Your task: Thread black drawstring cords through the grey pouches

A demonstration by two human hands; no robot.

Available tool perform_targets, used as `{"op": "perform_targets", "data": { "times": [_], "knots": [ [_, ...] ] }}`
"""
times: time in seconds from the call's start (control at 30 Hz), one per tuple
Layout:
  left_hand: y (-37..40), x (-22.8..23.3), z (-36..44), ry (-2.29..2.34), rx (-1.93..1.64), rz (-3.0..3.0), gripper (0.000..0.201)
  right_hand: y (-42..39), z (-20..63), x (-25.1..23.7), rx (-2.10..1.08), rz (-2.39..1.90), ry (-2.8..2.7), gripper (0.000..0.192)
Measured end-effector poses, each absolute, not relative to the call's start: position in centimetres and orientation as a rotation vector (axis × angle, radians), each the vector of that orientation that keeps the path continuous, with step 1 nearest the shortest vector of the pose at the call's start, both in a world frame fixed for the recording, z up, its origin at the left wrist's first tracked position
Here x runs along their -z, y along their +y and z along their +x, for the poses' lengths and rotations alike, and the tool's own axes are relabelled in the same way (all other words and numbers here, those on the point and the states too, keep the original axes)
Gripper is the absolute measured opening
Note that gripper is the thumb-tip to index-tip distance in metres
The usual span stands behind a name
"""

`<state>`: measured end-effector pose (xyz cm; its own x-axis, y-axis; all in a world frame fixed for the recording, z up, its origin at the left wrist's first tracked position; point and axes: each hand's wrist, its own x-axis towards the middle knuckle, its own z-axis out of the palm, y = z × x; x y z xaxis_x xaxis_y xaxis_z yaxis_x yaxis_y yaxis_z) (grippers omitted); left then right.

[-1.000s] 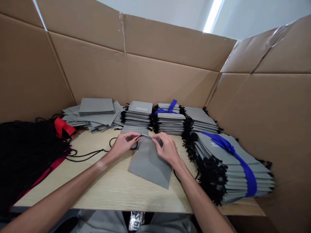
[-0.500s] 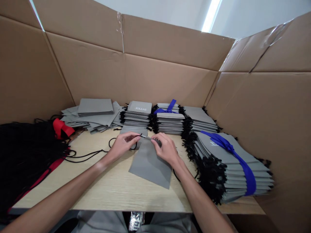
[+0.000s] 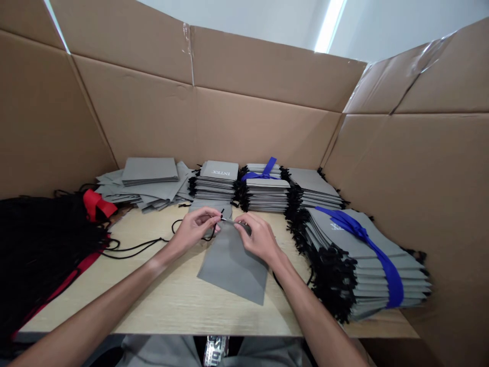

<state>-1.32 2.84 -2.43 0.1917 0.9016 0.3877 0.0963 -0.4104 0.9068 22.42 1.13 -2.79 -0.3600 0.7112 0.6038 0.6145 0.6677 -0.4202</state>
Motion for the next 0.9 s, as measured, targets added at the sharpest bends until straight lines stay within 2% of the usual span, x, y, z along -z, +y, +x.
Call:
{"op": "perform_targets", "data": {
  "times": [0.27,0.67,0.9],
  "knots": [
    [2.7,2.1,-2.3,0.961,-1.195,1.826,0.043,1.2,22.6,2.9,-0.158,-1.029,-2.091,0.014],
    [3.0,1.7,-3.3,1.016,-1.289,2.423,0.028,1.3,22.7,2.9,-0.179,-1.049,-2.138,0.013],
    [2.8,2.8,-1.9,1.056,-1.233,2.173,0.029,1.2,22.5,3.0,-0.081,-1.069,-2.192,0.017]
  ]
}}
